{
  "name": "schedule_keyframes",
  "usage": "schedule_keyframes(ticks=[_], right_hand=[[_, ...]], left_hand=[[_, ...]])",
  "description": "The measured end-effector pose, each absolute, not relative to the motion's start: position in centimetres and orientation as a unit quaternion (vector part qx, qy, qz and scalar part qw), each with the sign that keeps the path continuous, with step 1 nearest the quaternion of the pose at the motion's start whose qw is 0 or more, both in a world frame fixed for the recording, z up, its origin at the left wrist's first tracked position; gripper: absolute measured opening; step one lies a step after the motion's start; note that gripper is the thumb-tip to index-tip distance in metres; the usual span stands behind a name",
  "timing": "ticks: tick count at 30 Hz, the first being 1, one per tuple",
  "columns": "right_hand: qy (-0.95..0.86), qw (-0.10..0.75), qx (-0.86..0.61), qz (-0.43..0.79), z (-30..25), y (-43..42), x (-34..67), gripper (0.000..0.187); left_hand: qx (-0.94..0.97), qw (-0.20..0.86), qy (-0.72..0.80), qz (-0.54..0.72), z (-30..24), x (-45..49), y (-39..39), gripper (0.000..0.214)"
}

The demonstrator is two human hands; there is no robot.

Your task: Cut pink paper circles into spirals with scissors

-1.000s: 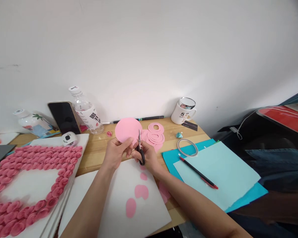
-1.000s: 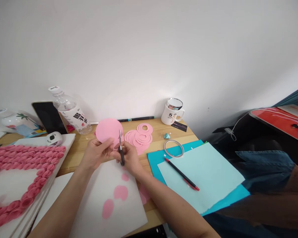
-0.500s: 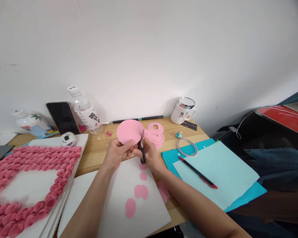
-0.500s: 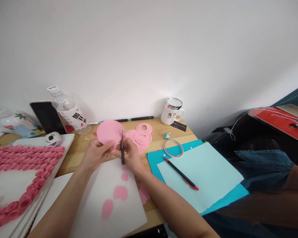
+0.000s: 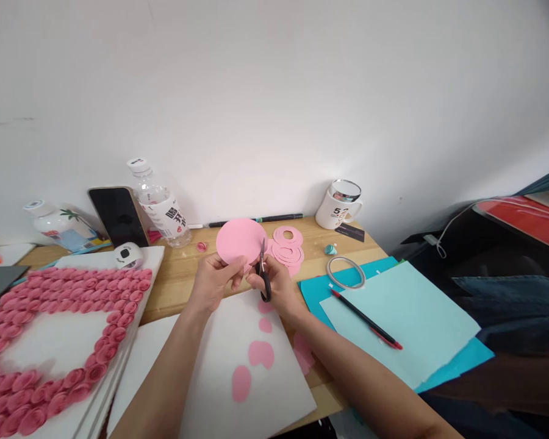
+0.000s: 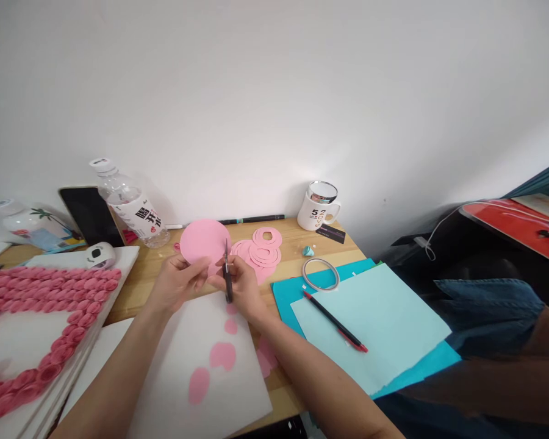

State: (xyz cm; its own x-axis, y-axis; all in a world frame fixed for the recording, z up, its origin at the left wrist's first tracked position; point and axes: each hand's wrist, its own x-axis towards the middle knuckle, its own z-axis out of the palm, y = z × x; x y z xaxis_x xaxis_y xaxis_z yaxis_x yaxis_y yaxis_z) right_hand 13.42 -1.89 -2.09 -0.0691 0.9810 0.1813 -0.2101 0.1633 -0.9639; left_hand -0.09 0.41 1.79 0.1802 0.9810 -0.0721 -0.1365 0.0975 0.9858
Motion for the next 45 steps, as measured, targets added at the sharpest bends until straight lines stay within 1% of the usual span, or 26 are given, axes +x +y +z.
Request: schedule_keyframes(ticks=[14, 21, 31, 38, 45], right_hand=[[-0.493, 0.55, -0.399, 0.544, -1.7, -2.1, 13.3, 0.024], [-0.503, 0.538, -0.405, 0.542, -2.7, -2.0, 13.0, 0.031], [-0.514, 0.548, -0.371, 0.546, -2.6, -1.6, 13.3, 0.046], [-0.525, 0.554, -0.364, 0.534, -2.5, -1.7, 13.5, 0.044], [-0.524, 0.55, -0.366, 0.537, -2.4, -1.8, 13.5, 0.041]], left_hand=[[0.483, 0.58, 0.435, 0.492, 2.2, -0.3, 0.5, 0.028], [0.442, 0.63, 0.409, 0.49, 1.9, -0.3, 0.6, 0.022], [0.449, 0.622, 0.427, 0.479, 1.0, -0.2, 0.7, 0.024], [0.472, 0.616, 0.424, 0.467, 1.5, -0.1, 0.5, 0.028], [0.481, 0.598, 0.438, 0.469, 2.0, -0.1, 0.4, 0.025]])
